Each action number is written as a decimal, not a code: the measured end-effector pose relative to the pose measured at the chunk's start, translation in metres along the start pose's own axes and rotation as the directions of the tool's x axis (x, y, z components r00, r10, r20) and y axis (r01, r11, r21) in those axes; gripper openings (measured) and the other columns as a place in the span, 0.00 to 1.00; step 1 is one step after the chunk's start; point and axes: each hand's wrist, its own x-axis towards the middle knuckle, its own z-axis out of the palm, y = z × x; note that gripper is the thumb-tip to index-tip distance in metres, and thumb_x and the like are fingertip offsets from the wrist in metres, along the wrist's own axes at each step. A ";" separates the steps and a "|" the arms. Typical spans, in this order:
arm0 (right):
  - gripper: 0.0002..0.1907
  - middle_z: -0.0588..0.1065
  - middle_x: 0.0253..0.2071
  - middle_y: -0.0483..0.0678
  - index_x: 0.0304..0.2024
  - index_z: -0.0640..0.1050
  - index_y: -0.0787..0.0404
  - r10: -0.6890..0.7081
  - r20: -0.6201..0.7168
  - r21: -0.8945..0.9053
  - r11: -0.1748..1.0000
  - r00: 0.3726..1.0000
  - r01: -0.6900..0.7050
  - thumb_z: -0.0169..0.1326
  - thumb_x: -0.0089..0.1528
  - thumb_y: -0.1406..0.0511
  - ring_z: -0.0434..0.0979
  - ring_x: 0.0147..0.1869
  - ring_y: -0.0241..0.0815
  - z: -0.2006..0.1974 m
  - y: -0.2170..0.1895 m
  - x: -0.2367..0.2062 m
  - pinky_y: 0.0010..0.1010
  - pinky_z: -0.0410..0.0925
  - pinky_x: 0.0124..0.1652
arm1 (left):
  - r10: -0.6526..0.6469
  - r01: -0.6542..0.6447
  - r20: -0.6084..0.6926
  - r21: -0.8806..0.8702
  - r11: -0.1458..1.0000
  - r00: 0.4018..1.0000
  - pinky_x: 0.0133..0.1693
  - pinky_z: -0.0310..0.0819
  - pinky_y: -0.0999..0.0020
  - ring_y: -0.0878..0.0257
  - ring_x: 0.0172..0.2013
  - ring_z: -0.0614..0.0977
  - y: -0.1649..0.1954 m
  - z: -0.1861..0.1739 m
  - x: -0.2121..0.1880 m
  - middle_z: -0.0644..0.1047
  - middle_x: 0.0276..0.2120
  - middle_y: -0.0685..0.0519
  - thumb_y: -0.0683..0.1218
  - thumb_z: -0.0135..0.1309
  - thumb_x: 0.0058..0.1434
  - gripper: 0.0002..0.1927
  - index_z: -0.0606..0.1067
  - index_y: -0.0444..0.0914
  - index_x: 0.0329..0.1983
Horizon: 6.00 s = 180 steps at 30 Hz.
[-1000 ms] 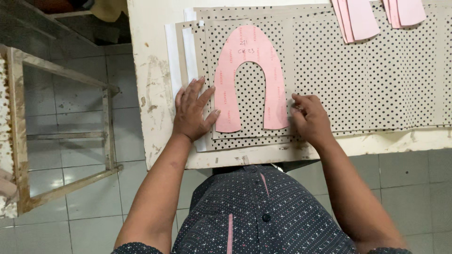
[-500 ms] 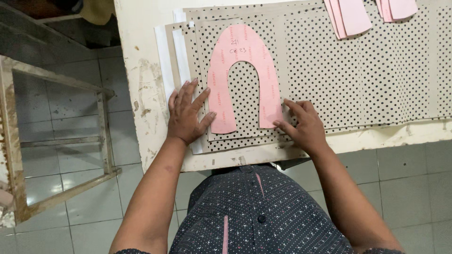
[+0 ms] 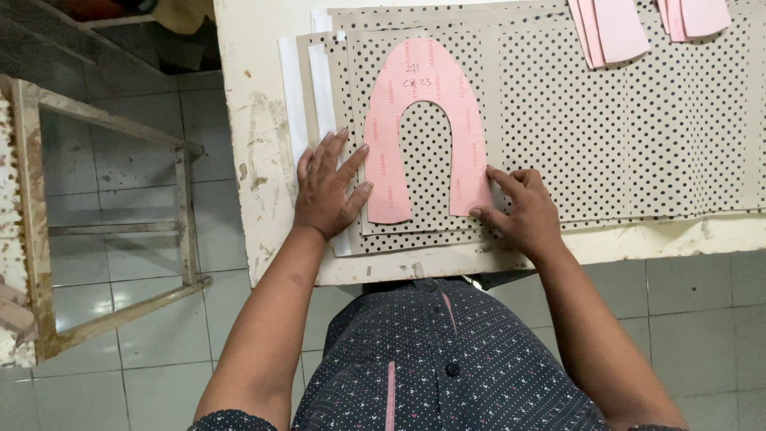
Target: The person places pink U-shaped pattern pieces onto a polka-dotted fabric laid on a worktable. They adjust the position of each piece multiple times, aligning it with the fabric pattern, then lift and reposition it. The task involves handling the pattern pieces and fabric without using any tools.
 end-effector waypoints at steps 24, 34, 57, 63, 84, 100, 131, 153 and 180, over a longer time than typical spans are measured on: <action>0.43 0.69 0.51 0.49 0.68 0.72 0.42 0.102 0.129 -0.014 0.995 0.986 -0.101 0.68 0.50 0.47 0.76 0.44 0.45 -0.011 -0.010 0.003 0.38 0.72 0.45 | 0.068 -0.085 0.091 0.192 0.978 0.993 0.70 0.30 0.42 0.50 0.75 0.50 0.005 -0.001 -0.007 0.57 0.76 0.60 0.64 0.45 0.67 0.32 0.65 0.53 0.73; 0.44 0.69 0.51 0.50 0.68 0.71 0.42 0.087 0.142 -0.059 0.995 0.986 -0.080 0.67 0.49 0.45 0.76 0.43 0.44 -0.016 -0.010 -0.006 0.37 0.73 0.43 | 0.058 -0.085 0.139 0.198 0.976 0.989 0.70 0.29 0.41 0.51 0.75 0.47 0.007 0.002 -0.014 0.55 0.76 0.60 0.65 0.43 0.67 0.32 0.64 0.54 0.73; 0.37 0.70 0.51 0.48 0.69 0.70 0.39 0.055 0.126 -0.046 0.998 0.991 -0.049 0.62 0.57 0.47 0.76 0.46 0.45 -0.017 -0.002 -0.007 0.39 0.72 0.46 | 0.050 -0.077 0.147 0.180 0.981 0.988 0.71 0.29 0.42 0.52 0.75 0.46 0.010 0.000 -0.013 0.56 0.76 0.60 0.69 0.45 0.64 0.36 0.65 0.53 0.72; 0.37 0.68 0.52 0.48 0.70 0.68 0.37 0.126 0.195 -0.113 0.988 0.973 -0.106 0.59 0.58 0.45 0.76 0.47 0.43 -0.014 -0.003 -0.003 0.38 0.72 0.47 | 0.055 -0.087 0.158 0.203 0.975 0.986 0.70 0.28 0.43 0.52 0.75 0.45 0.009 0.004 -0.011 0.55 0.76 0.60 0.69 0.43 0.65 0.36 0.63 0.54 0.73; 0.37 0.68 0.53 0.48 0.70 0.69 0.37 0.100 0.175 -0.101 0.991 0.980 -0.083 0.59 0.58 0.45 0.76 0.45 0.44 -0.010 0.001 -0.004 0.38 0.72 0.46 | 0.055 -0.082 0.135 0.202 0.976 0.989 0.71 0.28 0.43 0.53 0.75 0.46 0.008 0.005 -0.014 0.56 0.76 0.59 0.69 0.46 0.64 0.36 0.64 0.53 0.73; 0.36 0.68 0.51 0.49 0.69 0.70 0.37 0.058 0.153 -0.090 0.995 0.986 -0.045 0.60 0.58 0.46 0.75 0.43 0.45 -0.012 0.000 -0.003 0.38 0.72 0.43 | 0.063 -0.080 0.116 0.146 0.986 0.991 0.71 0.31 0.43 0.51 0.75 0.50 0.009 -0.001 -0.013 0.59 0.75 0.57 0.67 0.50 0.62 0.36 0.67 0.51 0.71; 0.36 0.68 0.51 0.49 0.70 0.69 0.37 0.050 0.168 -0.092 0.995 0.985 -0.035 0.58 0.59 0.46 0.75 0.44 0.46 -0.008 0.002 0.000 0.38 0.72 0.44 | 0.042 -0.062 0.150 0.131 0.989 0.988 0.70 0.30 0.43 0.49 0.75 0.51 0.007 -0.002 -0.010 0.59 0.75 0.55 0.66 0.49 0.63 0.35 0.67 0.50 0.71; 0.36 0.68 0.51 0.48 0.70 0.69 0.36 0.088 0.184 -0.095 0.993 0.979 -0.071 0.58 0.59 0.45 0.75 0.44 0.44 -0.007 -0.002 0.001 0.37 0.72 0.43 | 0.035 -0.052 0.140 0.123 0.991 0.990 0.71 0.31 0.42 0.50 0.75 0.50 0.004 0.001 -0.010 0.59 0.75 0.57 0.67 0.50 0.62 0.35 0.67 0.51 0.71; 0.33 0.69 0.53 0.50 0.69 0.71 0.36 0.043 0.167 -0.011 0.999 0.985 -0.042 0.58 0.60 0.50 0.76 0.47 0.48 -0.011 -0.002 0.000 0.38 0.71 0.47 | 0.046 -0.062 0.117 0.136 0.989 0.992 0.71 0.32 0.42 0.51 0.75 0.51 0.004 -0.003 -0.011 0.60 0.74 0.59 0.66 0.51 0.63 0.34 0.69 0.51 0.70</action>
